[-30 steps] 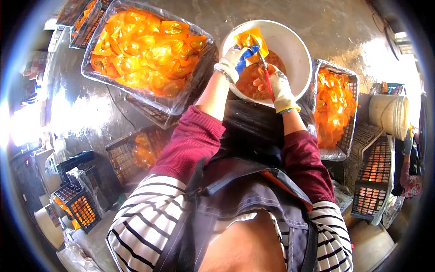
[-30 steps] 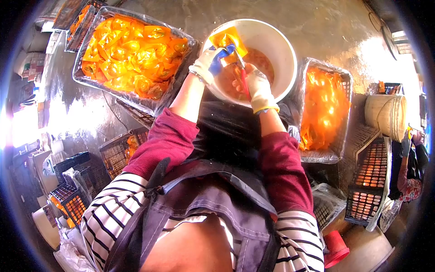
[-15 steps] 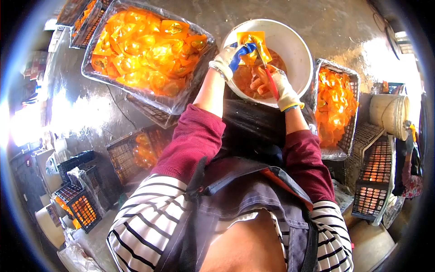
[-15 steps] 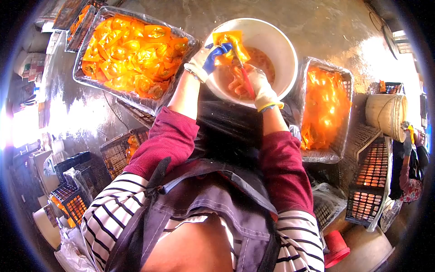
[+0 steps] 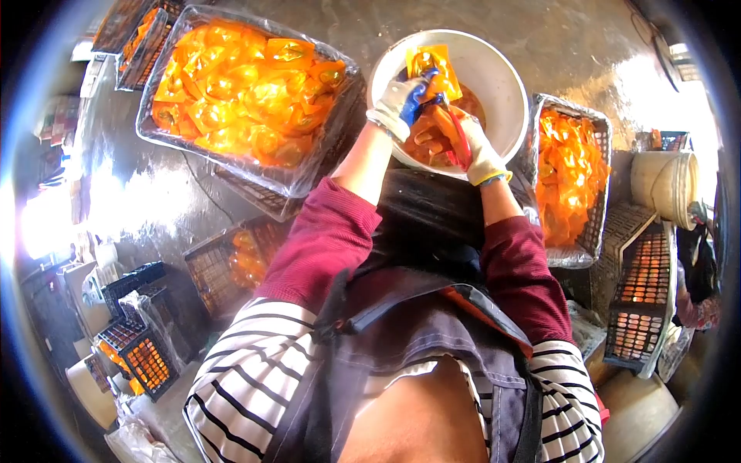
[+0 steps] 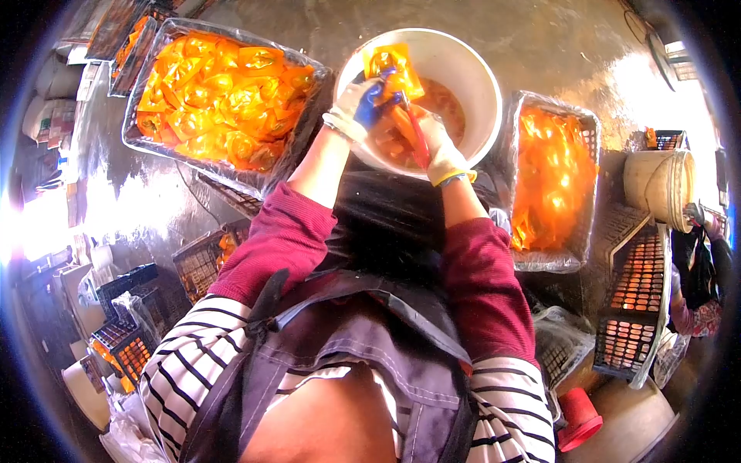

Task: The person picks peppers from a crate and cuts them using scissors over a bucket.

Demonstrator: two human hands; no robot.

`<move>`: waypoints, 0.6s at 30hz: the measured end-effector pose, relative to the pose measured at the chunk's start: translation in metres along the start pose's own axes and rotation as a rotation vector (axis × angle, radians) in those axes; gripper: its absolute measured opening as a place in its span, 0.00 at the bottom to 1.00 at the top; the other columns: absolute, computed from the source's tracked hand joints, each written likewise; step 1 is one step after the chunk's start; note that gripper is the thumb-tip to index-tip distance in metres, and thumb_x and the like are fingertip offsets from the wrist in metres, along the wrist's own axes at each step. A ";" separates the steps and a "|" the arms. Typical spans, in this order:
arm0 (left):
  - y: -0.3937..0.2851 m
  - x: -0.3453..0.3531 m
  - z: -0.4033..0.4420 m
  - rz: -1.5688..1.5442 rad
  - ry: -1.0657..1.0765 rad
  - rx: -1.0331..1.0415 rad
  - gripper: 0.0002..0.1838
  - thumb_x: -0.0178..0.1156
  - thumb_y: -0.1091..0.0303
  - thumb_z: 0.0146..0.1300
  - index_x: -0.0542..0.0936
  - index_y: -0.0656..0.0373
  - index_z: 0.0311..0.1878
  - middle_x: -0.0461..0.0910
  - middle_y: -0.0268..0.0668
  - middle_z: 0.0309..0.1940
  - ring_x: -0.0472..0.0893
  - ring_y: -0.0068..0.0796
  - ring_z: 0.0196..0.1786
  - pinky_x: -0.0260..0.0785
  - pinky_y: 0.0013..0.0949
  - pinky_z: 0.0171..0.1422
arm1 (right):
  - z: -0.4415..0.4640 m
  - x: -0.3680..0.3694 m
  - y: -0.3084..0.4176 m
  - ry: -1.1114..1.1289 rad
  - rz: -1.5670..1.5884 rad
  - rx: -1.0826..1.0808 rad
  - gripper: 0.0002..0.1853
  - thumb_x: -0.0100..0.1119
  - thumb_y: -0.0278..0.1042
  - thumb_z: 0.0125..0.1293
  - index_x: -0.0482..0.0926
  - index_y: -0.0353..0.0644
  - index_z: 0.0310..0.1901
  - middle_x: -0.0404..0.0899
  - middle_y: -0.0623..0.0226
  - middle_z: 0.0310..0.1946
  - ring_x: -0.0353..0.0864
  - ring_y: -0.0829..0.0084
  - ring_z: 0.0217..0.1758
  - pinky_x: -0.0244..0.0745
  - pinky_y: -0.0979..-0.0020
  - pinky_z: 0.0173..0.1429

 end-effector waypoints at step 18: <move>-0.123 -0.236 -0.056 2.022 -0.818 -0.007 0.39 0.59 0.42 0.54 0.62 0.47 0.67 0.63 0.44 0.65 0.64 0.42 0.66 0.61 0.45 0.64 | -0.029 -0.003 0.055 -0.227 -0.136 -0.361 0.27 0.47 0.51 0.68 0.69 0.32 0.55 0.76 0.62 0.34 0.77 0.72 0.31 0.69 0.78 0.29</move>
Point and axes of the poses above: each hand's wrist, its own z-axis towards the middle knuckle, its own x-axis out of the palm, y = z × x, the point moved 4 cm from there along z, towards the middle knuckle
